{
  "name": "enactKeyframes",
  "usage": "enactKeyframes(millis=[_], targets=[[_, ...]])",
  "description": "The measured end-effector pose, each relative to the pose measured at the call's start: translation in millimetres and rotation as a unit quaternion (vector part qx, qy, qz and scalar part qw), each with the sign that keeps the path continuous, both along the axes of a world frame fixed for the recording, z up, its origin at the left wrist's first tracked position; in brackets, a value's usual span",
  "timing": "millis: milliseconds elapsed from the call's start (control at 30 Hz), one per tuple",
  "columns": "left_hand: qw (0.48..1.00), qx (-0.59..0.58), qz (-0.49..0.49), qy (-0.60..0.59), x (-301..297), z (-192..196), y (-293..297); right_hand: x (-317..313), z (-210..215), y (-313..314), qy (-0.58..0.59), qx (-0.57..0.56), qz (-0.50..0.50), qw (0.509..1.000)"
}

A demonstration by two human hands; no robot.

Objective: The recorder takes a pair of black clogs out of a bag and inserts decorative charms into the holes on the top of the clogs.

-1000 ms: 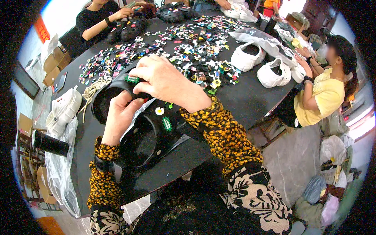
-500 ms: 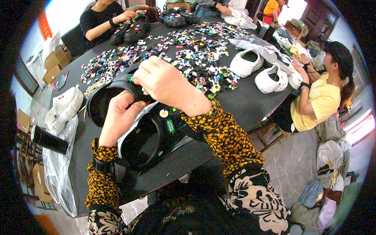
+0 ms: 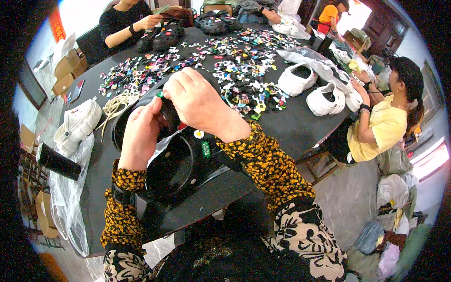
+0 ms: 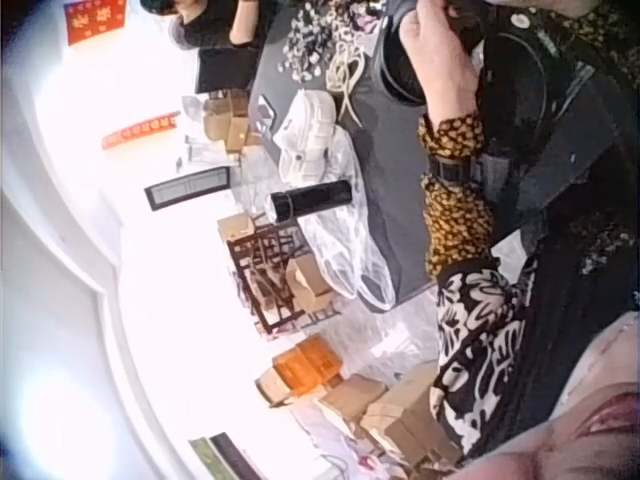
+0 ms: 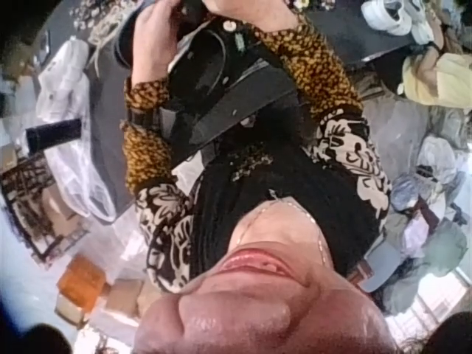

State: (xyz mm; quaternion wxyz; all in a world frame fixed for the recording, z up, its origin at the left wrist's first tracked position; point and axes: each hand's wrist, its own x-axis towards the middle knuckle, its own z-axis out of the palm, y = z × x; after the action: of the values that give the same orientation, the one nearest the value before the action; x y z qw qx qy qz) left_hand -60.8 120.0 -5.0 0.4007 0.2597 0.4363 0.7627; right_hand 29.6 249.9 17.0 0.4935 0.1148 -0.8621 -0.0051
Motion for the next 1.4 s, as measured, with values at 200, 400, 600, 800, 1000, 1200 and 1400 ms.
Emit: enactKeyframes(millis=[200,400,600,800,1000,1200,1400], targets=[[0.997,0.044,0.029,-0.055,-9.0,-13.1,5.4,0.2,3.0,-3.5,-0.086,0.013,-0.019,0.996],[0.997,0.063,0.040,-0.035,-8.9,-0.3,-4.3,1.6,13.4,-6.9,-0.068,-0.007,0.023,0.997],[0.997,0.060,0.041,-0.001,-3.4,7.3,-4.9,3.3,15.0,-7.8,-0.027,0.026,-0.011,0.999],[0.995,0.093,0.028,0.012,-0.6,9.9,-13.0,0.4,20.3,-16.3,-0.018,-0.006,0.015,1.000],[0.994,0.102,0.044,-0.003,-2.8,7.7,-14.5,0.1,20.1,-23.7,-0.032,-0.036,0.011,0.999],[0.993,0.101,0.064,0.019,-4.1,5.6,-13.5,-4.7,15.9,-25.6,-0.029,-0.094,0.016,0.995],[0.992,0.105,0.070,-0.016,-3.4,4.2,-6.1,-7.6,11.9,-25.7,0.003,-0.113,0.010,0.994]])
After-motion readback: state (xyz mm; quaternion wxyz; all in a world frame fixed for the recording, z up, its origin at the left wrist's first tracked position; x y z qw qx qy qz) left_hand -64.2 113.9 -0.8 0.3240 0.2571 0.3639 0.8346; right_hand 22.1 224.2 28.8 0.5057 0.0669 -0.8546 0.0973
